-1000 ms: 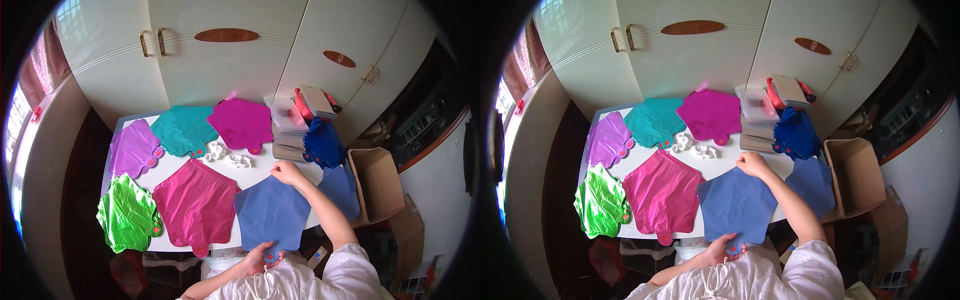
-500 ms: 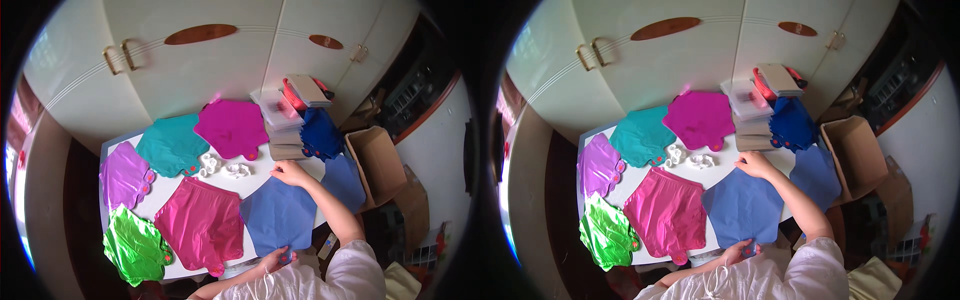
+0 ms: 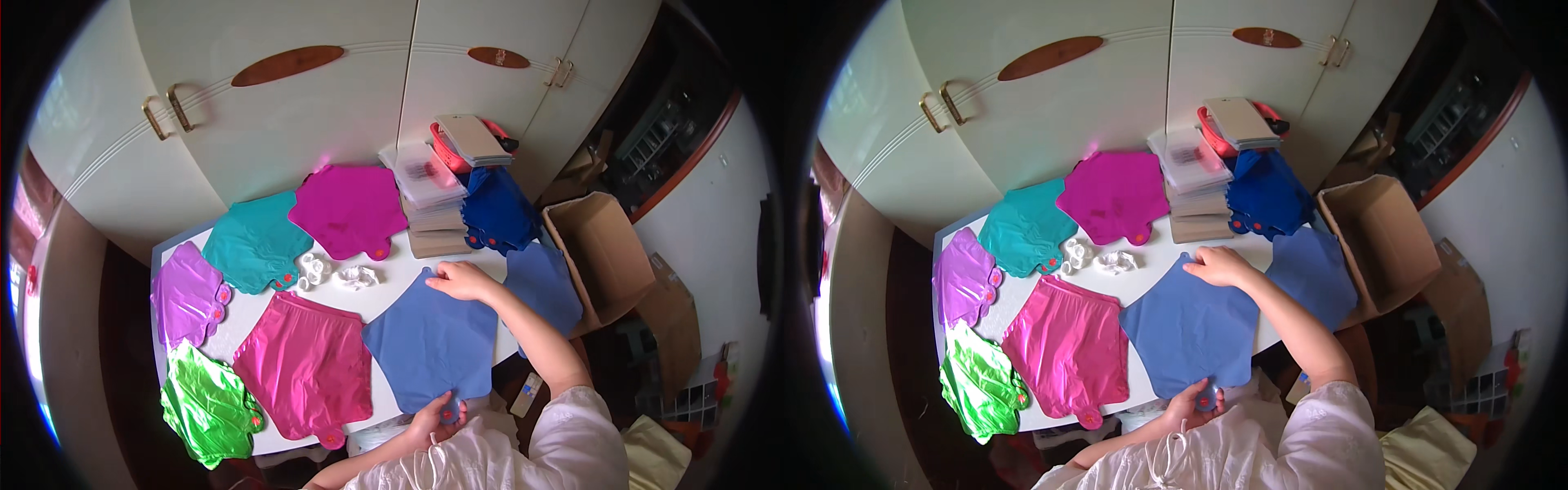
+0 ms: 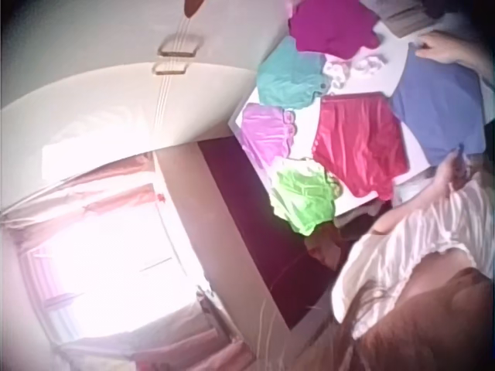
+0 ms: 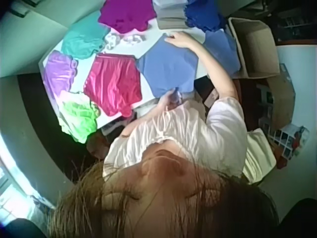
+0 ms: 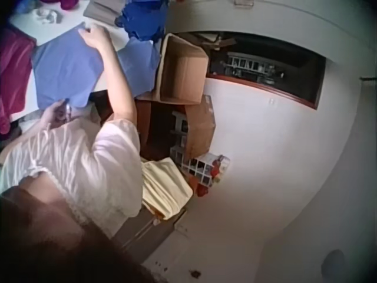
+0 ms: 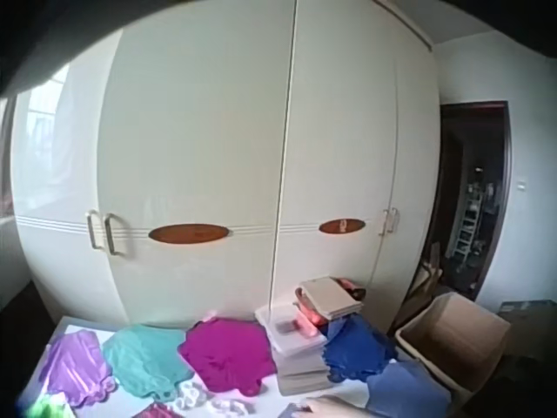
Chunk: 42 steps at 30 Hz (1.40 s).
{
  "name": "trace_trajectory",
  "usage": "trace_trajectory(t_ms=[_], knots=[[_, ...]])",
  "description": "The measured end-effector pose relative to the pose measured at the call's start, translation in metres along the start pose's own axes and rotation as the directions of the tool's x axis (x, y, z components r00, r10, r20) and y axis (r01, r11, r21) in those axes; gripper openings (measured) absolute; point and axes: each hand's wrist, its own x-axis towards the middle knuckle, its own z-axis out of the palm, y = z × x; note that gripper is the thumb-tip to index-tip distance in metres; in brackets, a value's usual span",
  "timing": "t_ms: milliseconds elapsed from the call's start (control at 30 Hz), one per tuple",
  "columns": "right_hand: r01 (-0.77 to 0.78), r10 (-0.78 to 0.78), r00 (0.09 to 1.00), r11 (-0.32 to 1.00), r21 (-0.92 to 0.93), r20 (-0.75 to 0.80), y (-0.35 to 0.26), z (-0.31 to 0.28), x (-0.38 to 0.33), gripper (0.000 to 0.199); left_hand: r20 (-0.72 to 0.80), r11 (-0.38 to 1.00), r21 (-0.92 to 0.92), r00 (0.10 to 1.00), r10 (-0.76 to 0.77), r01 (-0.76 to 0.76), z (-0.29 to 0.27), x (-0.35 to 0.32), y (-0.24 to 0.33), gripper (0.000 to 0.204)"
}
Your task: Folding colorful plastic sheets and placing them into cardboard-backed retail packaging.
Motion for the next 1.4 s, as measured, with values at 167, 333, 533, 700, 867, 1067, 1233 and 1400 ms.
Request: trace_trajectory(t_ms=[167, 333, 533, 700, 867, 1067, 1233, 1400], knots=[[0.036, -0.032, 0.996, 0.998, -0.049, 0.082, 0.020, -0.006, -0.018, 0.042, -0.004, 0.997, -0.022, 0.998, 0.070, -0.070, 0.009, -0.003, -0.005, 0.022], [0.064, -0.064, 0.998, 0.996, -0.065, 0.002, 0.046, 0.005, -0.036, 0.039, -0.027, 0.982, 0.030, 0.982, 0.187, -0.186, 0.016, 0.002, -0.015, 0.026], [0.220, -0.370, 0.822, 0.907, -0.359, -0.432, 0.044, 0.032, -0.064, 0.033, -0.019, 0.974, 0.020, 0.974, 0.227, -0.226, 0.022, -0.004, -0.016, 0.023], [0.586, -0.661, 0.639, 0.750, -0.306, -0.395, 0.000, 0.062, -0.082, 0.029, -0.065, 0.974, 0.059, 0.973, 0.221, -0.218, 0.030, -0.007, -0.015, 0.025], [0.601, -0.650, 0.651, 0.757, -0.256, -0.393, 0.002, 0.077, -0.068, 0.029, -0.059, 0.983, 0.041, 0.982, 0.181, -0.179, 0.046, -0.013, -0.010, 0.029], [0.619, -0.665, 0.615, 0.740, -0.264, -0.423, 0.003, 0.076, -0.065, 0.030, -0.066, 0.937, 0.258, 0.964, 0.259, -0.234, 0.064, -0.027, -0.006, 0.033], [0.616, -0.646, 0.657, 0.757, -0.216, -0.388, 0.002, 0.074, -0.065, 0.031, -0.118, 0.829, 0.404, 0.877, 0.467, -0.387, 0.051, -0.052, 0.020, 0.034], [0.602, -0.672, 0.646, 0.740, -0.300, -0.363, 0.001, 0.075, -0.063, 0.034, 0.029, 0.458, 0.616, 0.600, 0.800, -0.641, 0.055, -0.060, 0.069, 0.035]])
